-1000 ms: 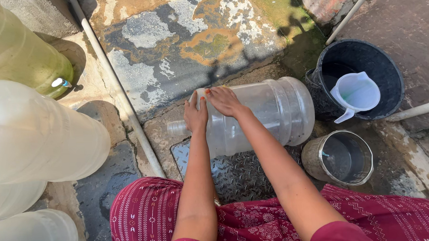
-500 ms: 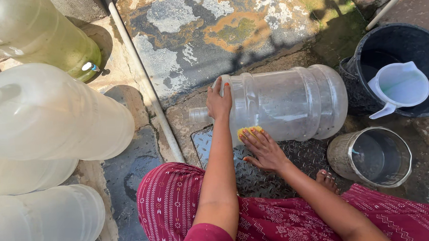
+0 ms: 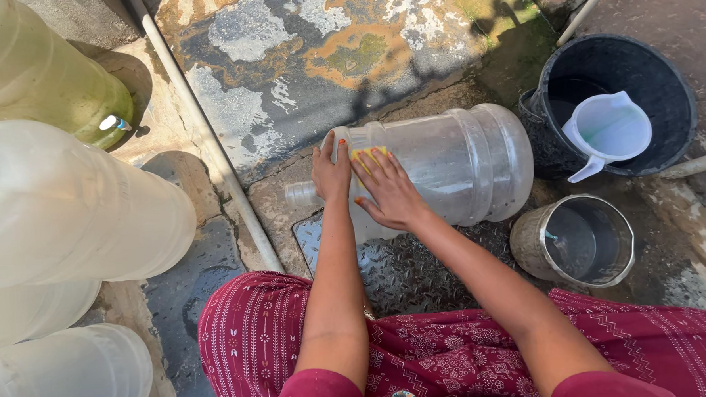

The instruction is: The person wipes the exterior of a large plastic water can with a yellow sponge while sitting on the floor.

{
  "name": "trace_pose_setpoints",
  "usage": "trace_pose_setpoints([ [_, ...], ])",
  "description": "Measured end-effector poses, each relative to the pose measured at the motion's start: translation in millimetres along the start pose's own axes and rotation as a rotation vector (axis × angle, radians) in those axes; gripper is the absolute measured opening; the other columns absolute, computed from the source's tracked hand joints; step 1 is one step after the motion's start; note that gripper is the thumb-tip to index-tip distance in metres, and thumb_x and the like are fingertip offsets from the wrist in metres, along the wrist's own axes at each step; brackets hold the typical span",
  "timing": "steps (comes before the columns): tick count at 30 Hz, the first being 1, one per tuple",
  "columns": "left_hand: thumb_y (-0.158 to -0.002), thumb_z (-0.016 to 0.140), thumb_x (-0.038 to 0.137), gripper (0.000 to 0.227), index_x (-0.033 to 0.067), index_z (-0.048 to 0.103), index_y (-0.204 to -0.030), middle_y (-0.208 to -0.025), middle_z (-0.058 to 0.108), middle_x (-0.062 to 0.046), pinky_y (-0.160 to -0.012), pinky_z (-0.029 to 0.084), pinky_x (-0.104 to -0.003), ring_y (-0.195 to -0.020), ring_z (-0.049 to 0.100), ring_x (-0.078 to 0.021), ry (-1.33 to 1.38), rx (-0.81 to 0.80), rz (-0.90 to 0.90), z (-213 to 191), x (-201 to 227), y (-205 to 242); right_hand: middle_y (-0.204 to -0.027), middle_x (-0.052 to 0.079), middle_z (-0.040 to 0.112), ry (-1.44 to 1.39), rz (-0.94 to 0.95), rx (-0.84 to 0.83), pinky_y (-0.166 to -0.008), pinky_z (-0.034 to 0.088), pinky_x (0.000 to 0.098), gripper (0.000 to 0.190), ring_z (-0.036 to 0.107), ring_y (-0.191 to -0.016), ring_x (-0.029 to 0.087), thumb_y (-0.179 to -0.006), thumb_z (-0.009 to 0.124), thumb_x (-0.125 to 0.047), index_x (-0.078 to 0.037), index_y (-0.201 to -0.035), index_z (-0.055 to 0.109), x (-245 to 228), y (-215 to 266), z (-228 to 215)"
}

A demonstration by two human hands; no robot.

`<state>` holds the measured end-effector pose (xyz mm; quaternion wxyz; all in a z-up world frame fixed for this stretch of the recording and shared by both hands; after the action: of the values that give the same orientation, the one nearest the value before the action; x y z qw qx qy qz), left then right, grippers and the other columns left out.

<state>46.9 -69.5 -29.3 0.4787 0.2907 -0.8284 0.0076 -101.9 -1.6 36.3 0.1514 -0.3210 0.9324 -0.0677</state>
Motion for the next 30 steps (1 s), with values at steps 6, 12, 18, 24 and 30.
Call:
trace_pose_setpoints([
  [6, -0.091, 0.057, 0.059, 0.051, 0.0474, 0.059, -0.141, -0.163, 0.040, -0.007, -0.115, 0.036, -0.053, -0.146, 0.043, -0.0333, 0.018, -0.017, -0.032, 6, -6, 0, -0.169, 0.017, 0.020, 0.168, 0.158, -0.051, -0.124, 0.006, 0.0520, 0.081, 0.012, -0.155, 0.034, -0.102, 0.030, -0.061, -0.008, -0.163, 0.026, 110, 80, -42],
  [12, -0.090, 0.072, 0.049, 0.067, 0.0201, 0.055, -0.148, -0.160, 0.040, -0.019, -0.115, 0.036, -0.044, -0.147, 0.038, -0.0315, 0.481, -0.144, 0.183, 0, 1, -16, -0.161, 0.025, 0.038, 0.075, 0.645, 0.259, -0.123, 0.021, 0.0540, 0.082, 0.033, -0.151, 0.042, -0.105, 0.047, -0.059, 0.001, -0.158, 0.034, 233, 192, -82],
  [18, -0.094, 0.065, 0.049, 0.074, 0.0122, 0.046, -0.155, -0.154, 0.053, -0.018, -0.113, 0.041, -0.040, -0.138, 0.052, -0.0314, 0.512, -0.064, 0.037, 0, -64, 13, -0.121, 0.023, 0.070, -0.707, 1.134, 0.478, -0.097, 0.049, 0.0444, 0.095, 0.068, -0.114, 0.037, -0.075, 0.063, -0.080, -0.001, -0.129, 0.063, 283, 236, -20],
  [24, -0.085, 0.074, 0.053, 0.095, 0.0052, 0.032, -0.157, -0.155, 0.047, -0.023, -0.109, 0.047, -0.044, -0.138, 0.053, -0.0348, 0.404, -0.172, 0.021, 9, -51, 1, -0.116, 0.030, 0.070, -0.342, 1.276, 0.109, -0.100, 0.049, 0.0481, 0.104, 0.066, -0.114, 0.044, -0.077, 0.055, -0.090, 0.002, -0.121, 0.071, 299, 211, -45],
  [30, -0.084, 0.063, 0.065, 0.087, 0.0259, 0.040, -0.158, -0.154, 0.047, -0.017, -0.109, 0.043, -0.053, -0.139, 0.049, -0.0395, -0.031, -0.046, -0.075, -16, -30, 6, -0.144, 0.036, 0.050, -0.201, 1.115, 0.139, -0.108, 0.043, 0.0521, 0.116, 0.052, -0.130, 0.050, -0.082, 0.046, -0.084, 0.008, -0.153, 0.036, 254, 162, -63],
])
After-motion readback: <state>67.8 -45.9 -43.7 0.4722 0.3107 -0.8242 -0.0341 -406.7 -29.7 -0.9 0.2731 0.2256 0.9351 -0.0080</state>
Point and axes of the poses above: each hand's wrist, its own y-axis away from the middle knuckle, its own z-axis out of the palm, x = y × z, the point moved 9 cm from there along -y, towards the middle knuckle
